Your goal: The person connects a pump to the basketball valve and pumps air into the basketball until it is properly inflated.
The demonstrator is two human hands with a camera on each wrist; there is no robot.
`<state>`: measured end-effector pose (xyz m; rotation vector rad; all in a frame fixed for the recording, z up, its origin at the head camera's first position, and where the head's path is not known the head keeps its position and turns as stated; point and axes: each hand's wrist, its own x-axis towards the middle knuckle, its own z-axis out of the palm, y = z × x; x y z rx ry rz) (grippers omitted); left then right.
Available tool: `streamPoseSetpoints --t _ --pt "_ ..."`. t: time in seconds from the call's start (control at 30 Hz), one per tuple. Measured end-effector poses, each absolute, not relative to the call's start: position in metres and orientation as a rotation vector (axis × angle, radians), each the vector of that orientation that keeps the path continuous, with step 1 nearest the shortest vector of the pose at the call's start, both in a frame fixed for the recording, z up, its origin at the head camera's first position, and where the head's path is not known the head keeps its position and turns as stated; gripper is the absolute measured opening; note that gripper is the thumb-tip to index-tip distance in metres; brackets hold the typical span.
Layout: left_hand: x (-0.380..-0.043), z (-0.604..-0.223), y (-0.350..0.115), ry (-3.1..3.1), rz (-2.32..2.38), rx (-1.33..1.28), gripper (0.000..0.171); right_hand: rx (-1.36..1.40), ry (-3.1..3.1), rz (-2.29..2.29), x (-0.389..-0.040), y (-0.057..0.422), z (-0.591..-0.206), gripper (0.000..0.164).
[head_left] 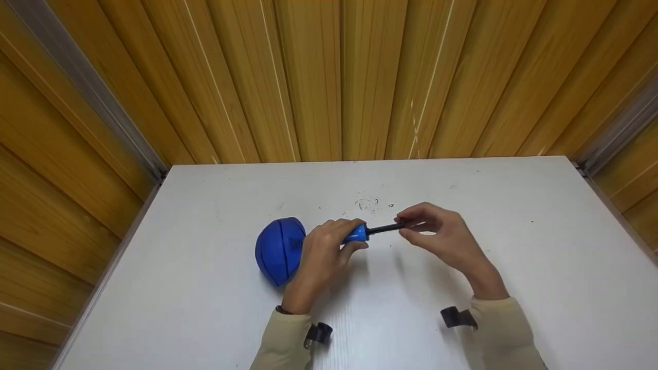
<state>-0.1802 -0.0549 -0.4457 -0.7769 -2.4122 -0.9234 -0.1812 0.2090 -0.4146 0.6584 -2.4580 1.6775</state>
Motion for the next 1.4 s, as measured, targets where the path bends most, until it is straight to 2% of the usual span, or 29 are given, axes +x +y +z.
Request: streamPoseSetpoints --t 0.3,0.53,0.73,0.87,1.1,1.27,1.4 --pt "-0.181 -0.442 -0.058 -2.402 -0.896 -0.776 0.036 0.524 -2.436 1.756 -0.180 0.246 -0.404 0.028" --pt "-0.181 -0.445 -0.054 -2.366 -0.783 -0.786 0.035 0.475 -2.516 1.719 -0.183 0.215 -0.411 0.023" --pt "-0.180 -0.446 -0.050 -2.355 -0.701 -0.810 0.034 0.593 -2.459 1.713 -0.184 0.181 -0.424 0.019" --pt "-0.180 -0.447 -0.050 -2.365 -0.737 -0.827 0.034 0.652 -2.420 1.746 -0.183 0.176 -0.430 0.021" --pt "-0.183 -0.446 -0.055 -2.354 -0.810 -0.825 0.034 0.685 -2.420 1.658 -0.184 0.203 -0.424 0.025" --pt "-0.184 -0.444 -0.056 -2.353 -0.854 -0.782 0.035 0.543 -2.381 1.697 -0.182 0.237 -0.416 0.027" --pt "-0.183 -0.442 -0.054 -2.359 -0.859 -0.796 0.035 0.473 -2.357 1.777 -0.179 0.246 -0.413 0.028"
